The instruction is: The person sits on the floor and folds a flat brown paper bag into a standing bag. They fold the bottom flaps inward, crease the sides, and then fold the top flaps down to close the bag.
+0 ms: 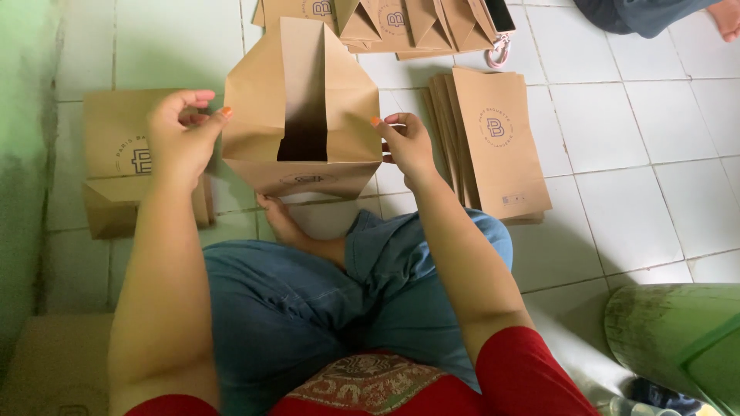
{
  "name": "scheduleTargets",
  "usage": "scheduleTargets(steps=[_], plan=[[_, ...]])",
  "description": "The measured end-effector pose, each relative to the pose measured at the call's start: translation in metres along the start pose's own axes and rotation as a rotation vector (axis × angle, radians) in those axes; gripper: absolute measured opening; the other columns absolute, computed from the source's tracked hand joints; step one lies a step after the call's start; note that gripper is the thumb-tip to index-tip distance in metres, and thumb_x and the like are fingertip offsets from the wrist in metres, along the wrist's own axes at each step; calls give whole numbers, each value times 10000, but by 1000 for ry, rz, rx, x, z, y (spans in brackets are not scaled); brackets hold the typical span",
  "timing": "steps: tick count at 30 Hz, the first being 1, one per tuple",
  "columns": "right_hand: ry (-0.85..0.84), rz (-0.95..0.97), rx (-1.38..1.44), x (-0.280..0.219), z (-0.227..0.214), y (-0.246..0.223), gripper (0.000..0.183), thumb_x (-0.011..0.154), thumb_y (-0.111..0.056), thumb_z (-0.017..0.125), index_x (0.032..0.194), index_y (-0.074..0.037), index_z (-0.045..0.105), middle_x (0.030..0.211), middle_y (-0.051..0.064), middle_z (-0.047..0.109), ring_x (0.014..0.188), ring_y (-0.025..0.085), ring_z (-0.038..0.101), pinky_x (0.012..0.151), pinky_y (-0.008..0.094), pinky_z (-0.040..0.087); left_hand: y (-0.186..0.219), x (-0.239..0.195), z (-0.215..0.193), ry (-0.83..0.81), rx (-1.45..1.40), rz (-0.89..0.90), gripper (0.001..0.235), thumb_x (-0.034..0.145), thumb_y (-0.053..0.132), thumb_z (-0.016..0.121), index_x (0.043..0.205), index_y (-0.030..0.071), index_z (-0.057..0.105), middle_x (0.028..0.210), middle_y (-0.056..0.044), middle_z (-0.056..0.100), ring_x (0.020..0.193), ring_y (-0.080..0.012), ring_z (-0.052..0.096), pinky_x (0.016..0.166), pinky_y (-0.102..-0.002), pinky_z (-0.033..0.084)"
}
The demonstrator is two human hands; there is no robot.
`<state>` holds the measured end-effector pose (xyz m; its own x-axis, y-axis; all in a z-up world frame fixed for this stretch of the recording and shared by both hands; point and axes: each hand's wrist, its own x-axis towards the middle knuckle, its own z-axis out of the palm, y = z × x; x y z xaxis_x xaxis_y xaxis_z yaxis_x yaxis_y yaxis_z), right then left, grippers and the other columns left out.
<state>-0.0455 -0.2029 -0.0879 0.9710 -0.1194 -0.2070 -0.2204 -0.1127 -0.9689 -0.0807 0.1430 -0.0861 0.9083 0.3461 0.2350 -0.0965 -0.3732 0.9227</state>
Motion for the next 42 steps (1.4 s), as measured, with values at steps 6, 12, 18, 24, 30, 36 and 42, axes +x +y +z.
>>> scheduleTargets(steps=[6, 12, 18, 24, 30, 36, 42], plan=[[-163, 117, 141, 14, -5, 1, 284, 896, -92, 731, 1154, -48, 619, 885, 86, 671, 752, 200, 733, 645, 331, 636, -20, 25, -1, -275, -99, -455, 568, 849, 111, 843, 1350, 44, 585, 1075, -98, 607, 903, -183, 676, 722, -393, 631], [-218, 295, 251, 28, -4, 24, 195, 914, -147, 717, 1098, -140, 652, 924, 14, 666, 801, 166, 683, 700, 332, 604, -19, 17, 10, -268, -460, -729, 422, 873, 108, 778, 1271, 140, 640, 965, 31, 653, 791, -80, 710, 718, -326, 678], [-288, 240, 180, 38, -8, 21, 231, 911, -143, 768, 1101, -93, 648, 906, 14, 632, 787, 146, 661, 701, 342, 633, -34, 28, 12, -251, -337, -604, 421, 868, 112, 823, 1254, 183, 673, 893, 15, 655, 661, -69, 635, 516, -226, 579], [-262, 216, 154, 37, -8, 17, 246, 869, -125, 806, 1056, -63, 657, 886, 7, 626, 747, 146, 674, 670, 320, 626, -11, 17, 7, -407, -296, -498, 551, 876, 30, 755, 1392, 98, 575, 952, 12, 618, 708, -60, 634, 499, -142, 531], [-327, -186, 147, 44, -19, -13, 226, 867, 65, 766, 1056, -13, 671, 902, 56, 638, 804, 156, 723, 761, 334, 663, -21, 46, -2, -332, -416, -163, 651, 791, -35, 856, 1378, 88, 603, 901, -14, 711, 765, -89, 702, 677, -225, 630], [-303, -193, -399, 96, -26, 76, 312, 850, -29, 770, 1129, -163, 734, 909, 2, 775, 898, 154, 759, 877, 327, 599, -121, 34, 42, -303, -358, -197, 415, 776, -57, 843, 1138, 44, 669, 962, -72, 751, 890, -137, 740, 809, -263, 624], [-294, -87, -587, 170, -11, 256, 206, 836, -101, 730, 989, -226, 787, 882, -6, 776, 916, 187, 734, 892, 350, 547, -295, -6, 116, -321, -57, -363, 372, 750, -116, 615, 1042, 67, 754, 900, -113, 755, 853, -221, 730, 820, -355, 569]])
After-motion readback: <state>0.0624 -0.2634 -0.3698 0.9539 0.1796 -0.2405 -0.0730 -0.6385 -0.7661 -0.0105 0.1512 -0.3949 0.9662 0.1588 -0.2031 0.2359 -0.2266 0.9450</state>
